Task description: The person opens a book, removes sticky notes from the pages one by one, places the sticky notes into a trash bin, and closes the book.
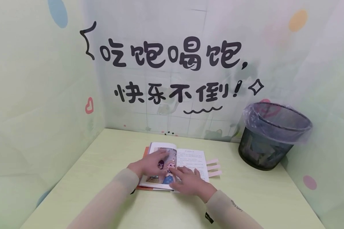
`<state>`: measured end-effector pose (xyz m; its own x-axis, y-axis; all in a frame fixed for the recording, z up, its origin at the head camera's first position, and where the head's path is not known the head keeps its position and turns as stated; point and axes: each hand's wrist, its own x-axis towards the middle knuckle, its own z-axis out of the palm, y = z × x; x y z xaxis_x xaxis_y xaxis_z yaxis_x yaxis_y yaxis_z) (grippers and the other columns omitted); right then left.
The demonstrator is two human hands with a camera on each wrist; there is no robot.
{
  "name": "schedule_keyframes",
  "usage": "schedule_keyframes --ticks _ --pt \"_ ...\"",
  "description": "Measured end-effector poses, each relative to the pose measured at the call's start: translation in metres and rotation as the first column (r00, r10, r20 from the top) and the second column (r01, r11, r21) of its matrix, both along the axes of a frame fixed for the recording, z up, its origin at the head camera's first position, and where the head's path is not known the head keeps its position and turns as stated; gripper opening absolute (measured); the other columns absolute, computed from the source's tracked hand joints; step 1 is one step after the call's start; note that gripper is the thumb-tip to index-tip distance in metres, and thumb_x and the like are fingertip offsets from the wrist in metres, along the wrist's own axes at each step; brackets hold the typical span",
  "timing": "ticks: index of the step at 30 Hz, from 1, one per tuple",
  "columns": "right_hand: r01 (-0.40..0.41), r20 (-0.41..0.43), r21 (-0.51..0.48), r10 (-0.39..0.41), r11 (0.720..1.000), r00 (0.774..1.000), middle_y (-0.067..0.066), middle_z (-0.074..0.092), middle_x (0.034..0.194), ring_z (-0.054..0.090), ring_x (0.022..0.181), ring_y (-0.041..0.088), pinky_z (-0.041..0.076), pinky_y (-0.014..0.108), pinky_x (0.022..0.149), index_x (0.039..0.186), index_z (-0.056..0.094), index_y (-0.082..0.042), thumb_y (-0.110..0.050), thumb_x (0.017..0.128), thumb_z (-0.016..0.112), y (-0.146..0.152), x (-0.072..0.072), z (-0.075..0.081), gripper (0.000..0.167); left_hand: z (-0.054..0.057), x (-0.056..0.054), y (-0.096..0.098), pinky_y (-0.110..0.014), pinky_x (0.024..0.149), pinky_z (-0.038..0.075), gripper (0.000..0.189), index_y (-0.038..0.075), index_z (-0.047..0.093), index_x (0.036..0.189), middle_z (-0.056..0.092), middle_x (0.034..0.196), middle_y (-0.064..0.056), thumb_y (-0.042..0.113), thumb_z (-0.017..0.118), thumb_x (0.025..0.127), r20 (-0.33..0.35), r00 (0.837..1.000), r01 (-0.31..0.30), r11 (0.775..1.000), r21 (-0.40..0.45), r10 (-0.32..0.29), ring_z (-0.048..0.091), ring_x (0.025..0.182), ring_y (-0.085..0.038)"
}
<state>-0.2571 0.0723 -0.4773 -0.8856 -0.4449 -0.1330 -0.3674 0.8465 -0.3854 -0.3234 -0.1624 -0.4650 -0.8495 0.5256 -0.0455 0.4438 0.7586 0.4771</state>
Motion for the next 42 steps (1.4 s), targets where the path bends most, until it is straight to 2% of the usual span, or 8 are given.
schedule_keyframes --ticks 5,13,19,22,25,31,34,42 --pt "-0.003 -0.011 0.005 0.003 1.0 1.0 0.01 0.044 0.175 0.039 0.163 0.04 0.018 0.082 0.129 0.171 0.04 -0.032 -0.063 0.108 0.055 0.0 0.0 -0.003 0.072 -0.004 0.003 0.015 -0.059 0.137 0.026 0.101 0.017 0.032 0.174 0.021 0.185 -0.009 0.051 0.076 0.09 0.058 0.993 0.106 0.993 -0.048 -0.103 0.02 0.172 -0.035" --pt "-0.027 -0.036 0.017 0.027 0.999 0.999 0.012 0.043 0.175 0.038 0.164 0.04 0.018 0.081 0.129 0.173 0.037 -0.029 -0.064 0.109 0.052 0.005 -0.001 -0.006 0.074 -0.006 0.005 0.02 -0.062 0.135 0.03 0.105 0.025 0.03 0.175 0.018 0.186 -0.006 0.069 0.072 0.09 0.088 0.994 0.073 0.992 -0.105 -0.064 0.023 0.171 -0.036" --pt "-0.008 -0.04 -0.036 0.006 0.999 0.999 0.015 0.053 0.169 0.044 0.16 0.04 0.018 0.077 0.131 0.167 0.046 -0.014 -0.056 0.109 0.058 0.013 -0.008 -0.004 0.073 -0.008 0.008 0.02 -0.062 0.135 0.029 0.106 0.032 0.032 0.175 0.018 0.186 -0.002 0.069 0.078 0.087 0.135 0.991 0.021 0.996 -0.088 -0.009 0.024 0.171 -0.035" --pt "0.064 -0.098 -0.035 -0.067 0.997 0.993 0.018 0.058 0.163 0.049 0.156 0.041 0.021 0.077 0.13 0.16 0.054 -0.008 -0.046 0.109 0.061 0.021 -0.013 -0.003 0.064 -0.008 0.009 0.021 -0.062 0.135 0.029 0.107 0.034 0.032 0.174 0.019 0.186 0.001 0.071 0.08 0.086 0.151 0.988 -0.007 0.996 -0.092 0.021 0.023 0.171 -0.033" --pt "0.201 -0.152 -0.003 -0.199 0.98 0.968 0.023 0.057 0.161 0.046 0.156 0.044 0.023 0.076 0.13 0.154 0.059 -0.001 -0.04 0.106 0.066 0.032 -0.018 0.0 0.062 -0.008 0.009 0.021 -0.06 0.136 0.028 0.106 0.037 0.032 0.174 0.019 0.186 0.004 0.072 0.08 0.086 0.156 0.987 -0.018 0.995 -0.103 0.034 0.022 0.172 -0.031" --pt "0.447 -0.115 0.076 -0.438 0.891 0.892 0.034 0.046 0.161 0.032 0.158 0.054 0.022 0.075 0.129 0.144 0.059 0.013 -0.046 0.099 0.078 0.057 -0.024 0.006 0.077 -0.008 0.009 0.022 -0.059 0.137 0.027 0.106 0.037 0.033 0.174 0.019 0.186 0.005 0.069 0.082 0.086 0.163 0.986 -0.027 0.995 -0.091 0.042 0.021 0.172 -0.031" --pt "0.479 -0.077 0.089 -0.474 0.873 0.877 0.036 0.047 0.157 0.032 0.155 0.056 0.023 0.076 0.127 0.141 0.06 0.015 -0.049 0.098 0.079 0.065 -0.024 0.005 0.079 -0.008 0.01 0.022 -0.06 0.137 0.026 0.106 0.038 0.033 0.173 0.018 0.186 0.006 0.069 0.083 0.085 0.18 0.982 -0.036 0.996 -0.08 0.05 0.02 0.172 -0.031" --pt "0.465 -0.062 0.094 -0.461 0.88 0.885 0.032 0.052 0.154 0.039 0.15 0.053 0.028 0.075 0.124 0.14 0.062 0.011 -0.051 0.098 0.078 0.07 -0.026 -0.004 0.077 -0.005 0.011 0.021 -0.064 0.136 0.026 0.106 0.038 0.034 0.173 0.018 0.186 0.007 0.064 0.085 0.085 0.194 0.98 -0.031 0.998 -0.06 0.042 0.021 0.172 -0.033"
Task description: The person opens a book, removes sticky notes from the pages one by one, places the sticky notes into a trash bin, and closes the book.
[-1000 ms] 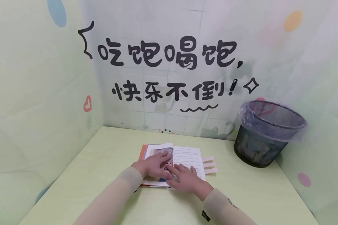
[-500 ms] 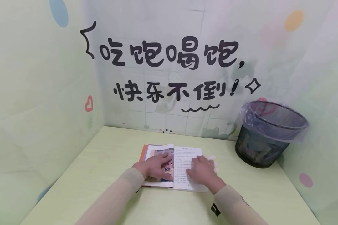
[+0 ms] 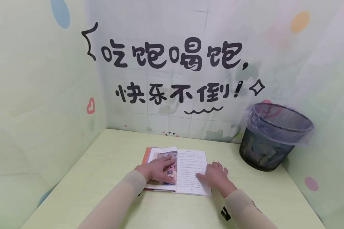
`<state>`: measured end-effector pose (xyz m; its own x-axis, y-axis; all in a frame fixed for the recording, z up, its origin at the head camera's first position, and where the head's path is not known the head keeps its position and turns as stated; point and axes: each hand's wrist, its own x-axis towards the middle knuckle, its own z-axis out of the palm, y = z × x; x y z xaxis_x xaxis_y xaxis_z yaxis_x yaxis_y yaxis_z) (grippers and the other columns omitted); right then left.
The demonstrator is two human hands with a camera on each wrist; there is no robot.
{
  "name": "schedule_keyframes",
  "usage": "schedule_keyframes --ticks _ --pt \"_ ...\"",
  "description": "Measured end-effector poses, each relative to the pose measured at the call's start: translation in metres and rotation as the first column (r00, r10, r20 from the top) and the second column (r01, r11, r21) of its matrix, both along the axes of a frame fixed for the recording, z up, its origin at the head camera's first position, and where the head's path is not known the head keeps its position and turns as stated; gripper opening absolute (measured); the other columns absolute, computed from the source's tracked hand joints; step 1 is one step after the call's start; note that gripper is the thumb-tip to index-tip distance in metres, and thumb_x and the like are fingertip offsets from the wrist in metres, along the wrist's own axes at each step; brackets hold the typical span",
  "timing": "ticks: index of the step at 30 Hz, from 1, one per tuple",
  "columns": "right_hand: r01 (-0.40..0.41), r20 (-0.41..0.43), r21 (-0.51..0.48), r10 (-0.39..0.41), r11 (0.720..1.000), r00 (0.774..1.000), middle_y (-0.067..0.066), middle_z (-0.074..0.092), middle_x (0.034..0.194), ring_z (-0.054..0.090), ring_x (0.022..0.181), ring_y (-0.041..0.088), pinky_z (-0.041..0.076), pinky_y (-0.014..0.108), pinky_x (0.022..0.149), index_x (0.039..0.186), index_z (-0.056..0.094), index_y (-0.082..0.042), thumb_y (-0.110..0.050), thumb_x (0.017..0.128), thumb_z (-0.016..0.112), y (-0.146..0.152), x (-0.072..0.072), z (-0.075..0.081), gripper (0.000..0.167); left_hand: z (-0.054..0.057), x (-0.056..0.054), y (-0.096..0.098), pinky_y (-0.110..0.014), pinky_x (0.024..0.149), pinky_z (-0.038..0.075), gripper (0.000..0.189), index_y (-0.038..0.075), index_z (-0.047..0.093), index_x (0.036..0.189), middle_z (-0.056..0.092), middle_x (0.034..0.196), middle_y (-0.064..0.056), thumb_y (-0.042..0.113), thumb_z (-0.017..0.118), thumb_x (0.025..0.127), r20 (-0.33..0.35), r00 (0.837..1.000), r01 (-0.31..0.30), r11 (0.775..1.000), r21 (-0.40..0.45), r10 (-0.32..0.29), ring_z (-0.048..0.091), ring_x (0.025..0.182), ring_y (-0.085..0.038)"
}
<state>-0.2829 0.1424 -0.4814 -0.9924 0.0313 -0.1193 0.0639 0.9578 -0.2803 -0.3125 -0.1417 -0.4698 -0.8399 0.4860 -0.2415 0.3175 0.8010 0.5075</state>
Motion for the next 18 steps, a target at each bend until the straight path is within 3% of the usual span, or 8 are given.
schedule_keyframes --ticks 10,15,18 --pt "-0.05 -0.092 -0.012 0.048 0.999 0.995 0.035 0.046 0.163 0.034 0.157 0.055 0.022 0.076 0.129 0.146 0.058 0.011 -0.045 0.097 0.08 -0.004 0.008 0.005 0.077 -0.004 -0.003 -0.002 -0.068 0.136 0.021 0.106 0.042 0.032 0.173 0.015 0.186 0.009 0.063 0.087 0.085 0.011 1.0 -0.006 1.0 0.003 0.006 0.017 0.173 -0.034" --pt "-0.092 -0.195 -0.075 0.076 0.993 0.978 0.03 0.059 0.152 0.047 0.15 0.051 0.026 0.074 0.127 0.147 0.058 0.005 -0.039 0.102 0.075 -0.008 0.009 0.01 0.065 -0.005 -0.003 -0.002 -0.067 0.137 0.021 0.106 0.042 0.032 0.173 0.015 0.186 0.009 0.064 0.086 0.086 0.015 1.0 -0.006 1.0 0.001 0.006 0.016 0.173 -0.033" --pt "-0.119 -0.218 -0.195 0.075 0.973 0.973 0.023 0.07 0.142 0.062 0.137 0.044 0.038 0.068 0.122 0.15 0.057 -0.001 -0.037 0.108 0.068 -0.01 0.008 0.014 0.057 -0.005 -0.003 -0.002 -0.066 0.137 0.019 0.106 0.043 0.031 0.173 0.015 0.186 0.01 0.065 0.086 0.086 0.018 1.0 -0.011 1.0 -0.001 0.011 0.015 0.173 -0.032"
